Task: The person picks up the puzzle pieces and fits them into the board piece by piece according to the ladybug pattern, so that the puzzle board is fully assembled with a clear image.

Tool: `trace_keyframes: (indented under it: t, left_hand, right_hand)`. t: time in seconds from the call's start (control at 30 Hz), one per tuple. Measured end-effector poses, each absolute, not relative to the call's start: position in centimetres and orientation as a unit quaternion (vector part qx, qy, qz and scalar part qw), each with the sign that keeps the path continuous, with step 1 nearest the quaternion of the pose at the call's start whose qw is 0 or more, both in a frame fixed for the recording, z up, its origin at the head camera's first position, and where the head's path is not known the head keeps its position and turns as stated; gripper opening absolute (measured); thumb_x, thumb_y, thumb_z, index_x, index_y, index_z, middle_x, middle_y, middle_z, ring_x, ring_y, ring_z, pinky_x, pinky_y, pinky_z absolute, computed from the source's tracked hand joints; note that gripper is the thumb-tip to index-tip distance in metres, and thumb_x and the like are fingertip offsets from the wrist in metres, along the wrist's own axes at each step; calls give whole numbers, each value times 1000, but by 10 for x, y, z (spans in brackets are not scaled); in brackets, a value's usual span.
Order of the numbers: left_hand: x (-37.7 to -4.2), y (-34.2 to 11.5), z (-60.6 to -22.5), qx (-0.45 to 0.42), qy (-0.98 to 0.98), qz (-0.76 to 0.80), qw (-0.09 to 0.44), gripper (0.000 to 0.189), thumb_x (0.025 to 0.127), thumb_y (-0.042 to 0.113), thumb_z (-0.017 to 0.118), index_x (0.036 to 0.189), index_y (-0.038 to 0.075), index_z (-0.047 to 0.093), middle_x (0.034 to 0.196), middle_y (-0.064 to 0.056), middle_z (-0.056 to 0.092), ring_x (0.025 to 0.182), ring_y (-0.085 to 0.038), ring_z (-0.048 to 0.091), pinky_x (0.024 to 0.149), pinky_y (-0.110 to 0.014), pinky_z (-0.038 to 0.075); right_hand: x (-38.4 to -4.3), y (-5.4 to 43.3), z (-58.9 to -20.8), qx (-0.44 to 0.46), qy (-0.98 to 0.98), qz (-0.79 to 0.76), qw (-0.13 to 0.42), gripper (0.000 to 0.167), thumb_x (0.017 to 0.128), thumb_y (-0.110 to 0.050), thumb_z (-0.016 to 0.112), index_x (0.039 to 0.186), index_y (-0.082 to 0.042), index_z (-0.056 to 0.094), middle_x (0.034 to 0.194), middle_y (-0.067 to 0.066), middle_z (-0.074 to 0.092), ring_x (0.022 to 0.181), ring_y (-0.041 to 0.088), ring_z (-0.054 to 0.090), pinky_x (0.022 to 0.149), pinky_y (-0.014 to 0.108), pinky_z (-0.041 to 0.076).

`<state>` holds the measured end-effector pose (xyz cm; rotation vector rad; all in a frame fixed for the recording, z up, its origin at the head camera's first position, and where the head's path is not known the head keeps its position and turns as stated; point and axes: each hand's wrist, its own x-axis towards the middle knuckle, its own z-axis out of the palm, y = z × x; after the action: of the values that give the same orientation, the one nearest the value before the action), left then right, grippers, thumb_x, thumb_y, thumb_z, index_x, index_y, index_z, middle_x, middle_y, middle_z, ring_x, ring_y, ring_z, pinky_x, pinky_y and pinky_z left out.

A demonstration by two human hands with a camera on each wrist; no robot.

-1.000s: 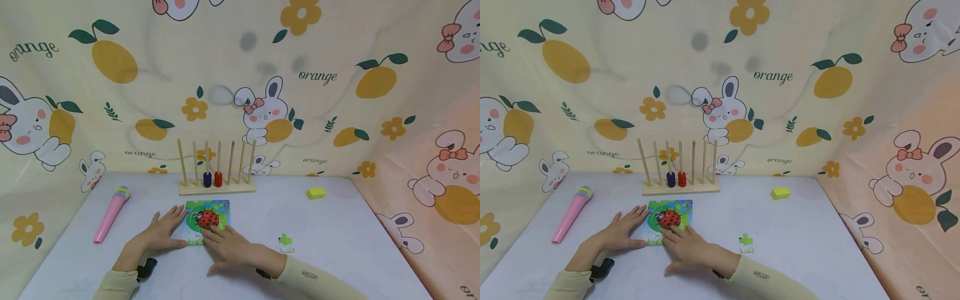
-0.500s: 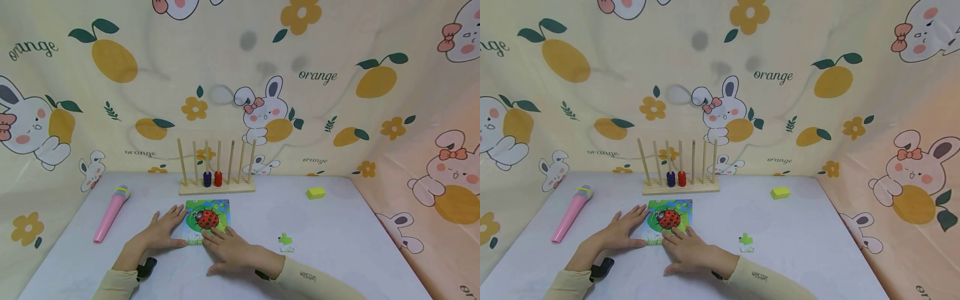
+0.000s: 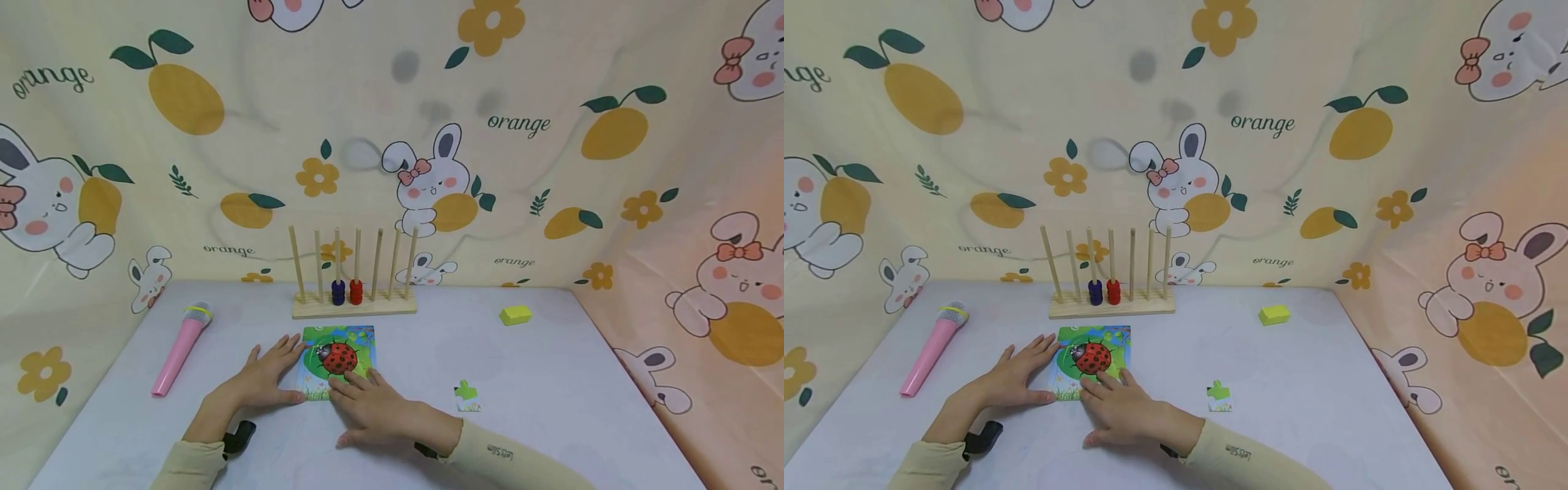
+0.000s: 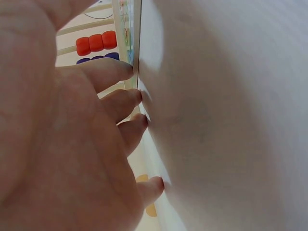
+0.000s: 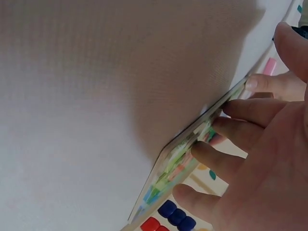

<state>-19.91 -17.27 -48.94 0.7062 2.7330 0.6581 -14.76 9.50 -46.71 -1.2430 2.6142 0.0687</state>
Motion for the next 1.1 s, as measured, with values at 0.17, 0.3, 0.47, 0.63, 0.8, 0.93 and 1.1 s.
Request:
trace_keyframes:
  t: [0.17, 0.3, 0.47, 0.63, 0.8, 0.93, 1.1]
  left_hand:
    - [-200, -173, -490, 245, 936, 225, 118, 103, 78, 57, 77, 154, 3, 34, 161, -22, 23, 148, -45, 15, 106, -79, 3]
    - [-199, -173, -489, 246, 936, 226, 114, 102, 78, 56, 78, 153, 2, 35, 161, -23, 25, 148, -46, 16, 105, -80, 4]
    - [-198, -173, -488, 245, 936, 224, 113, 102, 78, 56, 78, 153, 1, 35, 161, -23, 25, 148, -46, 17, 105, -80, 4]
    - [-199, -173, -488, 247, 935, 225, 118, 102, 78, 56, 77, 154, 2, 35, 161, -23, 23, 148, -46, 16, 105, -80, 3]
    - [-200, -172, -487, 248, 934, 225, 123, 103, 78, 57, 77, 154, 2, 34, 162, -22, 22, 148, -45, 14, 106, -79, 2]
    - [-199, -171, -486, 245, 935, 225, 127, 103, 78, 57, 77, 154, 3, 33, 162, -22, 22, 149, -45, 14, 106, -79, 1]
    - [-199, -172, -485, 242, 934, 228, 129, 103, 78, 56, 78, 154, 2, 34, 162, -23, 22, 149, -46, 13, 106, -79, 1]
  right_hand:
    - [-147, 94, -468, -432, 896, 34, 99, 82, 94, -64, 51, 156, -14, 34, 164, 1, 25, 149, 28, 25, 113, 60, 28]
    - [-146, 93, -467, -435, 895, 42, 87, 82, 93, -64, 51, 156, -14, 36, 163, 2, 26, 148, 28, 27, 112, 60, 31]
    - [-147, 94, -466, -435, 895, 37, 93, 81, 94, -64, 51, 156, -14, 35, 164, 1, 25, 148, 28, 26, 112, 61, 30]
    - [-149, 101, -467, -432, 896, -3, 101, 79, 95, -63, 50, 156, -15, 34, 165, 2, 20, 150, 27, 22, 112, 63, 27]
    - [-156, 126, -461, -408, 908, -41, 89, 69, 95, -55, 58, 149, -15, 46, 162, 8, 29, 148, 31, 27, 112, 63, 26]
    - [-163, 159, -454, -366, 926, -60, 70, 59, 87, -43, 74, 136, -13, 59, 146, 13, 50, 135, 33, 45, 107, 61, 36]
    - [-165, 208, -449, -296, 944, -127, 77, 53, 73, -19, 89, 119, -4, 67, 113, 10, 60, 106, 30, 56, 85, 53, 47]
